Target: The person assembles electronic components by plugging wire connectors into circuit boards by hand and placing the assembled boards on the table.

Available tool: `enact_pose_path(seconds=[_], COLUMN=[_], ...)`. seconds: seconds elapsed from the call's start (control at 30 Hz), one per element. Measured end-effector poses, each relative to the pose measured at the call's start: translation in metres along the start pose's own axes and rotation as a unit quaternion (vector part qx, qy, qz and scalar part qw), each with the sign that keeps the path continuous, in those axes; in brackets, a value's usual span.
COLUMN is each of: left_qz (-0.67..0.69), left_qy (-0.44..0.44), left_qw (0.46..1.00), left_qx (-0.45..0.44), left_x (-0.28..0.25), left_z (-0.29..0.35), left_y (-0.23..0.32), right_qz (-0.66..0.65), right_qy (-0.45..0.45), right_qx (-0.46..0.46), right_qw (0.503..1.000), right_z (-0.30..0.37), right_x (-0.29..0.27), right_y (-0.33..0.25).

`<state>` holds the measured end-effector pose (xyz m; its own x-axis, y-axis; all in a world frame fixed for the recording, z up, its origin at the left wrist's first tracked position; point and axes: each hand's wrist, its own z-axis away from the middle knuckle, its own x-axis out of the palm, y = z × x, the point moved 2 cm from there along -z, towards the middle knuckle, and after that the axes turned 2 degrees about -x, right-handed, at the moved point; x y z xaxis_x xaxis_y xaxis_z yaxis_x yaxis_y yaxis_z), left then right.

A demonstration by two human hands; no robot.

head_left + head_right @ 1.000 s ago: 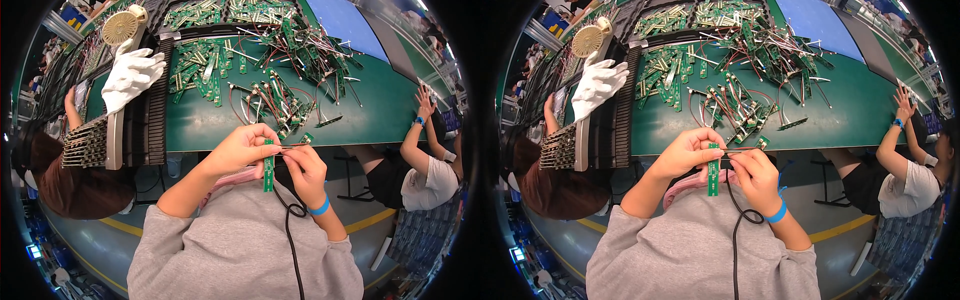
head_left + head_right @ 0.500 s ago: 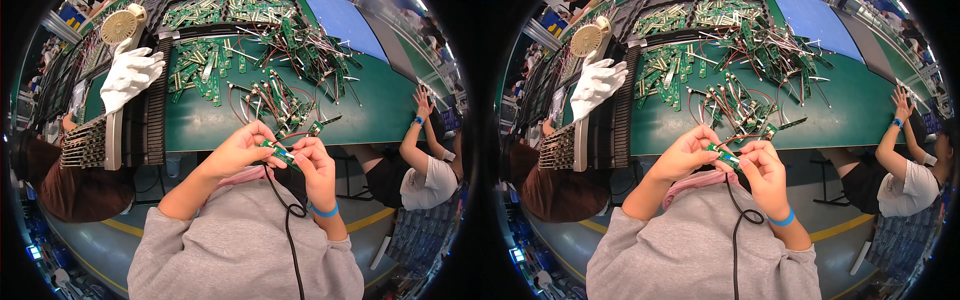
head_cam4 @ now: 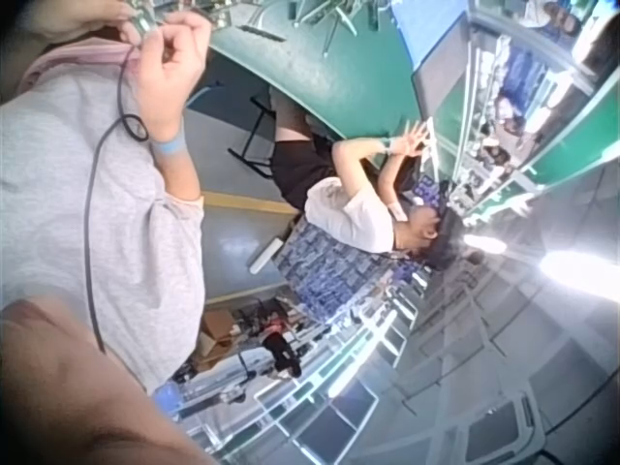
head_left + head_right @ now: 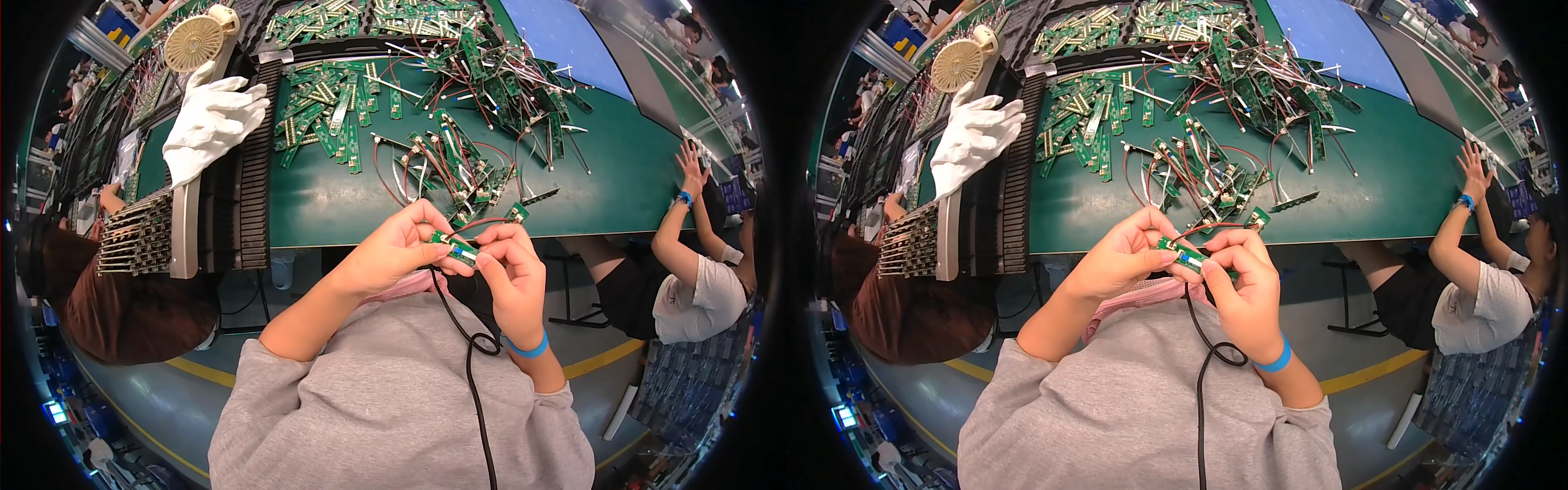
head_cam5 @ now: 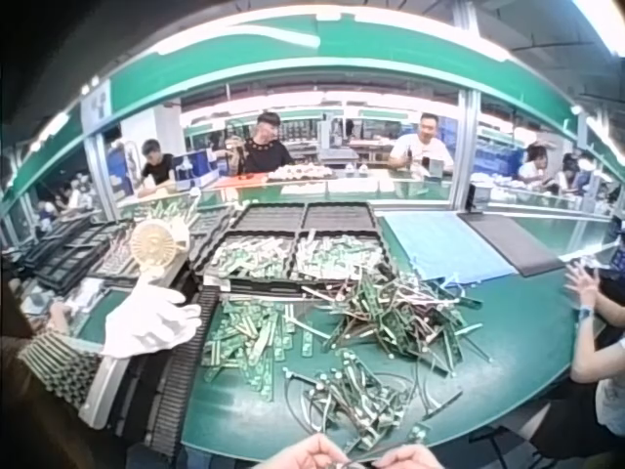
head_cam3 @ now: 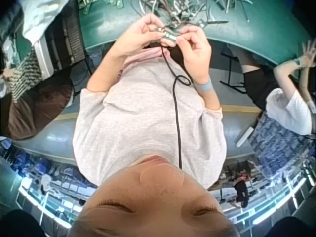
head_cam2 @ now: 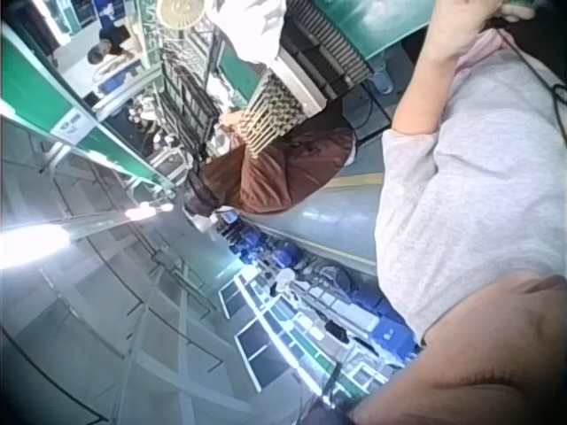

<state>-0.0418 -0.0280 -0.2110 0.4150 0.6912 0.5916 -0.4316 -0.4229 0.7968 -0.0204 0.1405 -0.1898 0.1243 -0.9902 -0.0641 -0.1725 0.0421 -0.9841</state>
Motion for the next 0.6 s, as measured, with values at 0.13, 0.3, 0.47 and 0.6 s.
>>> enact_pose_path(seconds=[0.13,0.3,0.47,0.6], left_qz=[-0.005,-0.01,-0.009,-0.019], left_qy=[-0.004,-0.006,0.0,0.001], left_qw=[1.0,1.0,1.0,1.0], left_qx=[0.009,0.009,0.009,0.007], left_x=[-0.0003,0.0017,0.0021,0.0039], left_z=[-0.0004,0.0004,0.0008,0.0025], left_y=[0.0,0.0003,-0.0004,0.0002], right_qz=[-0.016,-0.009,0.003,0.009], right_qy=[0.001,0.003,0.004,0.01], right_qx=[0.002,0.008,0.003,0.001], right_qw=[1.0,1.0,1.0,1.0], right_z=[-0.0007,0.0003,0.0003,0.0018], right_x=[0.0009,0.0005,0.0007,0.0005], right_y=[-0.0009,-0.0012,-0.0012,-0.001])
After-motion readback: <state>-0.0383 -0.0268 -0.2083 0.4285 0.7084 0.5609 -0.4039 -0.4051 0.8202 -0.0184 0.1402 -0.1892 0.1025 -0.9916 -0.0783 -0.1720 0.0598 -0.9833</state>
